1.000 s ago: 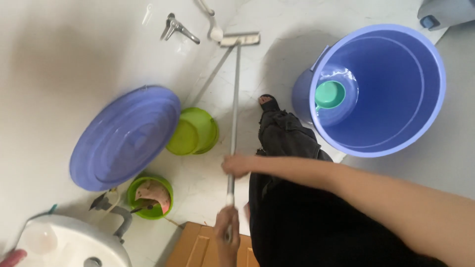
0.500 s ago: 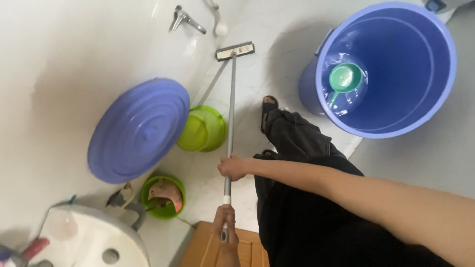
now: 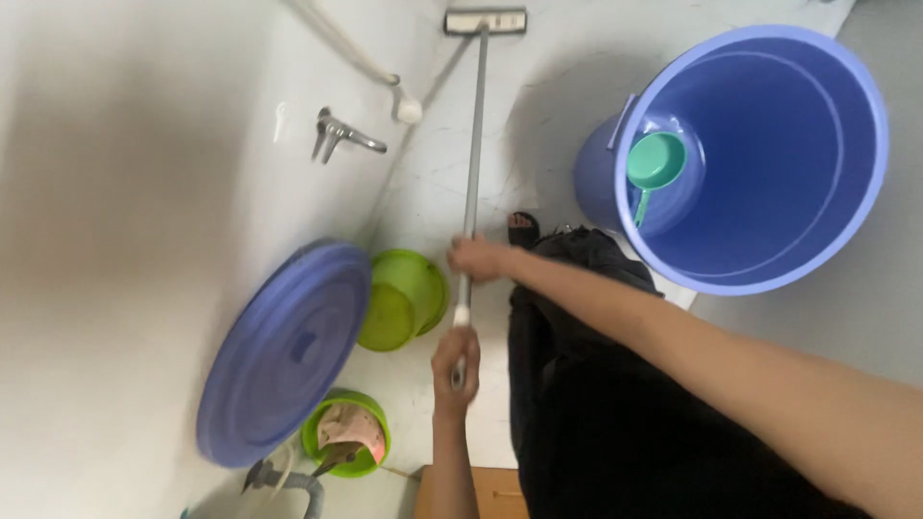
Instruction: Scrubbing the bathroom floor with a long-handled floor brush.
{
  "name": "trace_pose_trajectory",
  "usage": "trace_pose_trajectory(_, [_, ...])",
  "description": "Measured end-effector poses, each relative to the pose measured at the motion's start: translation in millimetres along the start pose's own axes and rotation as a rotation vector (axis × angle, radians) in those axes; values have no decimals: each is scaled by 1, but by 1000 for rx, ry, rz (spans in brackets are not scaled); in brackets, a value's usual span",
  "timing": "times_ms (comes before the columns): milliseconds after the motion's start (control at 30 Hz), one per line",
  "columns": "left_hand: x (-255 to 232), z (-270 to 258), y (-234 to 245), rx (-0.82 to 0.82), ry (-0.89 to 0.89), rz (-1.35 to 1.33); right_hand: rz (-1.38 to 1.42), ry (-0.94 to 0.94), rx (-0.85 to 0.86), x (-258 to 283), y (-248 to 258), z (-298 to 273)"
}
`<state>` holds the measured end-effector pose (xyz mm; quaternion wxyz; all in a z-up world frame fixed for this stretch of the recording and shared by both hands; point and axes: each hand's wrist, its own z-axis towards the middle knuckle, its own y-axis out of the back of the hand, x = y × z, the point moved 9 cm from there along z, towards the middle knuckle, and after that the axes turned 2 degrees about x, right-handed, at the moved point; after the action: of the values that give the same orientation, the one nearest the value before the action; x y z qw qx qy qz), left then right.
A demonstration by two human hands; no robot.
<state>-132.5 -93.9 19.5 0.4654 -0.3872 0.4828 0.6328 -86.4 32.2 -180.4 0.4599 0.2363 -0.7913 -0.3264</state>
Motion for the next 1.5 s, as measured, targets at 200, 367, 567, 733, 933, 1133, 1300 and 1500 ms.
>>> trace_pose_trajectory(200, [38,149,-55,81,-25,17,-327,-361,-169,-162,79,5])
trace_pose_trajectory(367, [32,221,-63,145,9,-117,-110,-769,-375,-155,181,-40])
trace_pose_trajectory(567, [24,190,-22,172,17,-16,541,-702,-545,-89,138,-41])
trace_pose_trajectory(733, [11,78,51,161,100,62,554,-666,-255,23,85,-22])
trace_pose_trajectory(933, [-25,-86,144,172,85,-25,315,-342,-325,165,16,-2])
trace_pose_trajectory(1133, [-100,-92,212,280,161,461,254,-236,-278,256,19,-7])
trace_pose_trajectory(1300, [-12,-113,220,222,935,-216,161,-248,-271,255,21,9])
trace_pose_trajectory(1500, [54,-162,171,187,1440,-1010,126,-302,-342,244,-9,25])
